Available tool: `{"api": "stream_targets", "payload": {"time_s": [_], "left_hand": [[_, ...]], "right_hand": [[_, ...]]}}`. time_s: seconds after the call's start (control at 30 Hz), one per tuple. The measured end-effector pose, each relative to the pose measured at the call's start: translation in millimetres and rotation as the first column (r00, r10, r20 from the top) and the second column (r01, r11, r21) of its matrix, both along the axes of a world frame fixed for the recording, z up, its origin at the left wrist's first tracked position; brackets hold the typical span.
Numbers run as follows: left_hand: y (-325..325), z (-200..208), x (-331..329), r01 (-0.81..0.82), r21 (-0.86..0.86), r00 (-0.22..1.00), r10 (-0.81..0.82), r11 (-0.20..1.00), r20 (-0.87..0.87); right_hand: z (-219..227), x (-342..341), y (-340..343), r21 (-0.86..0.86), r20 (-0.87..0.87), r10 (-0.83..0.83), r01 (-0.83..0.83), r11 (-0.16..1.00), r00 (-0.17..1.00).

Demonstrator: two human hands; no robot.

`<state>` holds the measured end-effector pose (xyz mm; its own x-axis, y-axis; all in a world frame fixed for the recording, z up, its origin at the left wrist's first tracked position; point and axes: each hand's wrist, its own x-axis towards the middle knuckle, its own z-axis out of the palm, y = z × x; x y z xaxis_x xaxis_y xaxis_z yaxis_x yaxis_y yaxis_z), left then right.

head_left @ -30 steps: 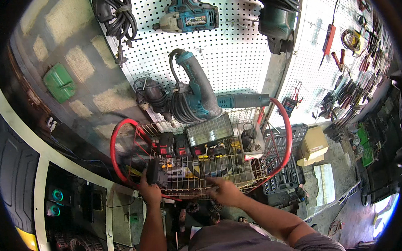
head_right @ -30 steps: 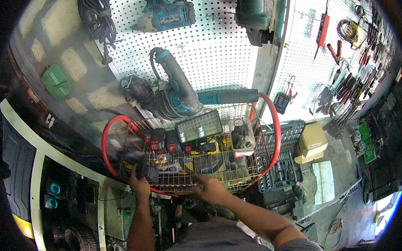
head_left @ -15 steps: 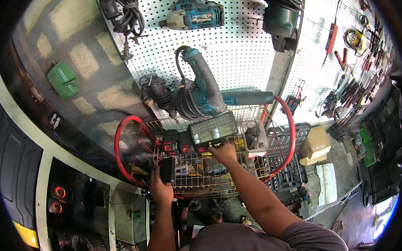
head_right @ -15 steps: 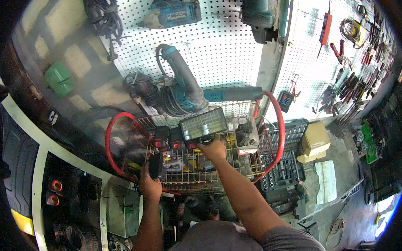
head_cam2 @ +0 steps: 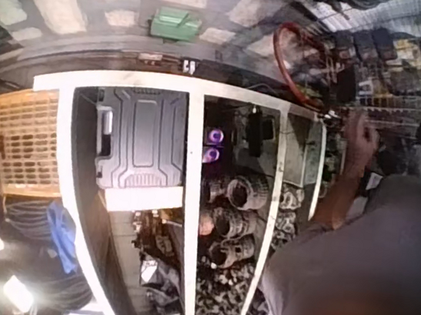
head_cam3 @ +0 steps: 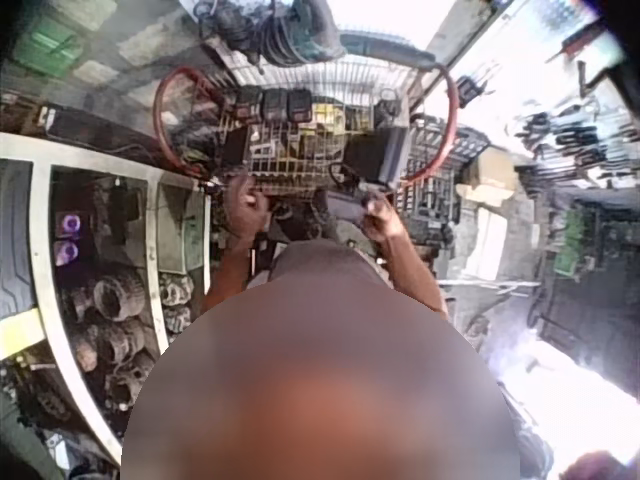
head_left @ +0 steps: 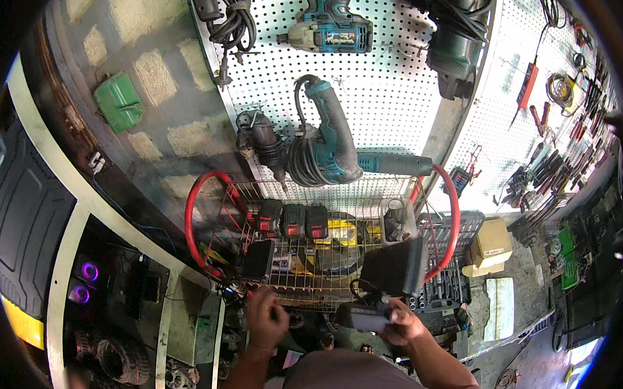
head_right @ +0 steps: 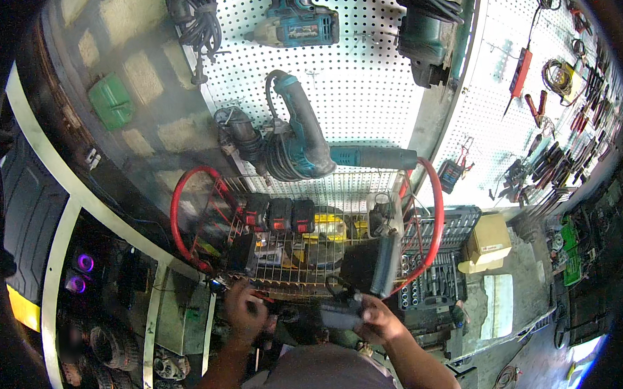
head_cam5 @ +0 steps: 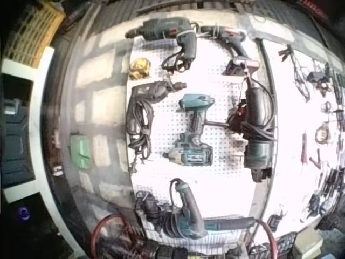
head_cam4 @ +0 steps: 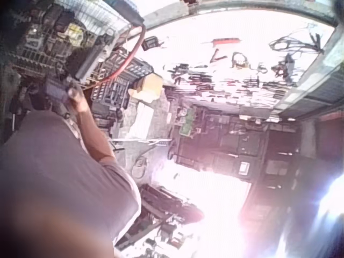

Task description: The person assembles a mechanical component on a workbench, inserting small parts by hand and using a screwdriver. They then walk to a tool wall, select a socket wrench, and retrieve a power drill before returning to the workbench.

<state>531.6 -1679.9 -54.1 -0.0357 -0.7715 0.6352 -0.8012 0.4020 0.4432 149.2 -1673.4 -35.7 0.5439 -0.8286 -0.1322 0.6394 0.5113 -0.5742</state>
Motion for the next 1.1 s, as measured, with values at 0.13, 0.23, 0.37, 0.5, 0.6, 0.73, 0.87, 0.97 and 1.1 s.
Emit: {"api": "stream_targets", "payload": {"time_s": [0.13,0.23,0.37,0.5,0.6,0.73,0.87,0.97,1.1], "left_hand": [[-23.4,-27.1,-83.4,0.402,0.178,0.914,-0.406,0.898,-0.016],[-104.1,-43.6,-123.9,0.133,0.264,0.969,-0.069,0.955,-0.239],[-199.7,-32.8,-149.8,-0.224,0.599,0.942,0.328,0.768,-0.068],[-224.1,-15.1,-181.0,-0.489,0.708,0.829,0.524,0.509,0.195],[-233.3,-18.3,-192.8,-0.621,0.637,0.693,0.699,0.456,0.175],[-257.7,-46.6,-186.7,-0.585,0.667,0.697,0.706,0.461,0.123],[-229.9,-69.2,-190.2,-0.434,0.536,0.793,0.59,0.724,-0.155],[-178.7,-47.3,-189.1,0.048,0.382,0.713,0.237,0.923,-0.66],[-92.7,5.8,-188.4,0.56,-0.087,0.443,-0.387,0.824,-0.809]], "right_hand": [[17.7,-12.3,43.8,-0.038,0.107,-0.139,0.143,0.989,0.985],[43.2,-27.8,61.9,-0.177,0.007,-0.243,0.24,0.954,0.97],[69.0,-53.9,75.5,-0.199,-0.026,-0.172,0.164,0.966,0.985],[75.9,-72.3,110.4,-0.208,0.05,-0.34,0.342,0.916,0.939],[77.4,-92.0,125.0,-0.144,0.226,-0.429,0.466,0.873,0.874],[75.0,-118.2,130.5,-0.415,0.028,-0.737,0.678,0.606,0.675],[80.1,-145.8,154.4,-0.376,-0.054,-0.806,0.736,0.563,0.589],[88.3,-158.1,169.6,-0.174,0.06,-0.763,0.76,0.626,0.643],[97.2,-162.7,161.1,-0.31,-0.077,-0.769,0.718,0.624,0.635]]}}
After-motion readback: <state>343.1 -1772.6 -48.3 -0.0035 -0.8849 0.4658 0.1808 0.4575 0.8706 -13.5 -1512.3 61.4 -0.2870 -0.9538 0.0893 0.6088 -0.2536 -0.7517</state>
